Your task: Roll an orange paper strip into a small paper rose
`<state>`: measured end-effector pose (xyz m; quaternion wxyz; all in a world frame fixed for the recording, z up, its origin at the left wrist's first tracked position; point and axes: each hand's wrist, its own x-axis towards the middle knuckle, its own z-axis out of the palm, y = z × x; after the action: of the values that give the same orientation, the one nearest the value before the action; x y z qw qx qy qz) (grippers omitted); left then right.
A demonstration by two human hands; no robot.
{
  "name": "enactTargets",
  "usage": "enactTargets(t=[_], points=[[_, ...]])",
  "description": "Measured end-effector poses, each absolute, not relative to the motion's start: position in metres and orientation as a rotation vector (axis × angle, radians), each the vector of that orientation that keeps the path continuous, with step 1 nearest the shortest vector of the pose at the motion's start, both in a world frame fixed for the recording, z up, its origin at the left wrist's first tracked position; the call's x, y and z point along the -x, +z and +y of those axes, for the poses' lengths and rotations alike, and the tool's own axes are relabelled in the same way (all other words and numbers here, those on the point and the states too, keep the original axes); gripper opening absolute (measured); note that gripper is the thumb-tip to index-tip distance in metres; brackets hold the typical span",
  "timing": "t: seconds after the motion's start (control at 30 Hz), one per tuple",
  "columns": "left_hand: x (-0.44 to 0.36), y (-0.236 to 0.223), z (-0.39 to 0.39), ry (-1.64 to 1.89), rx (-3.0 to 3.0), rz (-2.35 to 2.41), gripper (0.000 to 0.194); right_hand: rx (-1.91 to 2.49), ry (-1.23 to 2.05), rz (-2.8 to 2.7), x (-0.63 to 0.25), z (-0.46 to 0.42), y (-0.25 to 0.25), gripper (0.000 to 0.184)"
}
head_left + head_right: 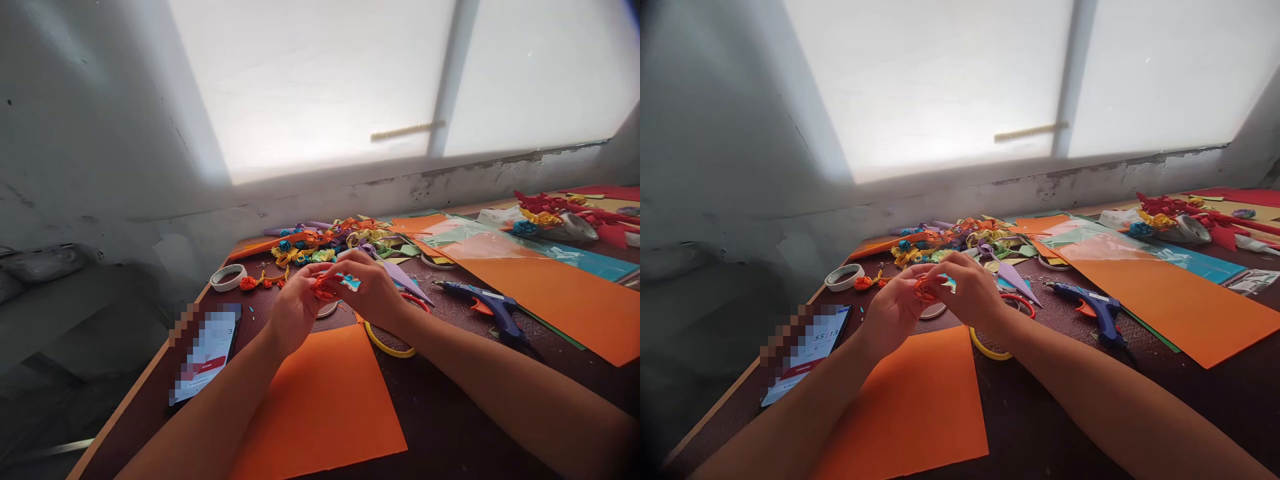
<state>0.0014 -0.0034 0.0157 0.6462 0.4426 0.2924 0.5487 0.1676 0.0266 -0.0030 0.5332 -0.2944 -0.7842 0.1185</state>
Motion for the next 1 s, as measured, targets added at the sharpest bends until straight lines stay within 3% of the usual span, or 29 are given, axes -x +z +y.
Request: enactTargets(t=[0.3, 0.67, 1.0], points=[[-0.001, 0.016, -0.001, 1.494, -1.054, 0.733, 0.031, 0.708, 0.536, -1.724, -0.168, 0.028, -0.002, 0.019], [0.003, 0.025, -0.006, 1.48, -1.168, 0.705, 0.036, 0.495, 1.074, -1.521, -0.168, 0.037, 0.005, 0.041], [0.006, 0.025, -0.004, 1.551, -1.282, 0.725, 0.034, 0.467, 1.247, -1.456, -0.174, 0.035, 0.01, 0.034]])
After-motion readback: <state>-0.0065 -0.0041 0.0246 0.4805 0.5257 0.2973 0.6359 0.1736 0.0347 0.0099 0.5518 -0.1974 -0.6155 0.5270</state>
